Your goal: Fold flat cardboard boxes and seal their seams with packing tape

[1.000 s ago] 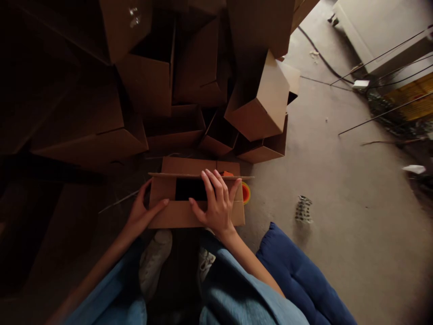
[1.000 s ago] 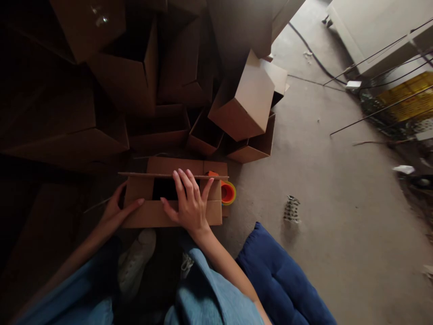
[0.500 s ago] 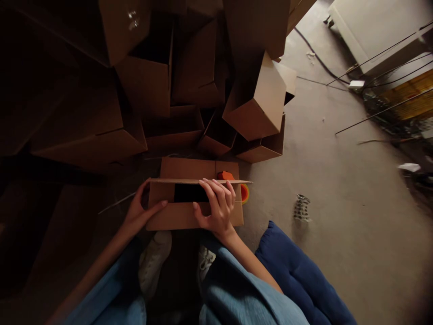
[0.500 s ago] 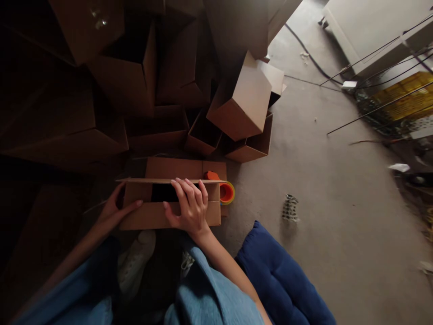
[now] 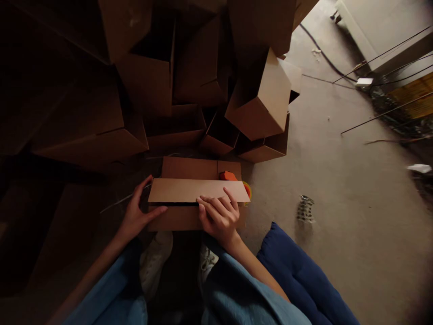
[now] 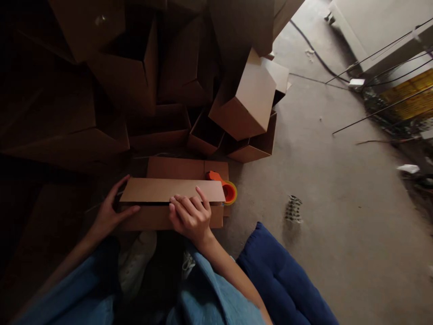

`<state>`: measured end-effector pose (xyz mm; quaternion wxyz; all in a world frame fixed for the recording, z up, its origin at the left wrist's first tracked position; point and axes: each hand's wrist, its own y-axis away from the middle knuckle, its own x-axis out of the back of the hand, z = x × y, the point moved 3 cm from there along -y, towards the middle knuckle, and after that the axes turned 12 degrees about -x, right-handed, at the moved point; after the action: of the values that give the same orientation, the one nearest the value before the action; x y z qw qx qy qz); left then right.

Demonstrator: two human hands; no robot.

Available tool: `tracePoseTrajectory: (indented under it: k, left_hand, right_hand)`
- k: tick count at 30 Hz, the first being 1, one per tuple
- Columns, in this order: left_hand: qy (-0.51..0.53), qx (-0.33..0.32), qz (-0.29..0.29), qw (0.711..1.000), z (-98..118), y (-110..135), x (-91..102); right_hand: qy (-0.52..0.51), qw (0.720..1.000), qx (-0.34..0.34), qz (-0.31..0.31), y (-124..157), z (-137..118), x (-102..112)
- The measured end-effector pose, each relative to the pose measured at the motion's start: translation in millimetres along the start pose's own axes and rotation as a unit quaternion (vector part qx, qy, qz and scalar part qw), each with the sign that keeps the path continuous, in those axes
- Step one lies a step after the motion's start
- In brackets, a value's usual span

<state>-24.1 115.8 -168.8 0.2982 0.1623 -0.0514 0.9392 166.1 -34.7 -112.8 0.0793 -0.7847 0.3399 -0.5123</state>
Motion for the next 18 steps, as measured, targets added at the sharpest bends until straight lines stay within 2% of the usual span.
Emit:
tracePoseTrajectory:
  k: [4,8,13,18]
  left_hand:
    - [0.004,0.013,-0.013,1.0,2.5,2.4,1.4]
    - [0.017,0.005,-0.001,1.0,6.7,3.3,0.9]
    - [0.014,-0.052,0.018,0.998,14.1,3.8,2.9]
    - [-0.062,-0.097,0.0,0.993,18.2,3.9,2.6]
  right_hand:
    - [0.017,0.999,-0.001,-0.034,-5.2,-5.1,7.4]
    - [-0.006,0.993,-0.022,-0.116,-13.5,-6.8,16.0]
    - [0.001,0.982,-0.027,-0.184,-18.4,-5.3,24.8]
    - [-0.004,0.978,-0.03,-0.206,-17.2,-1.3,26.6]
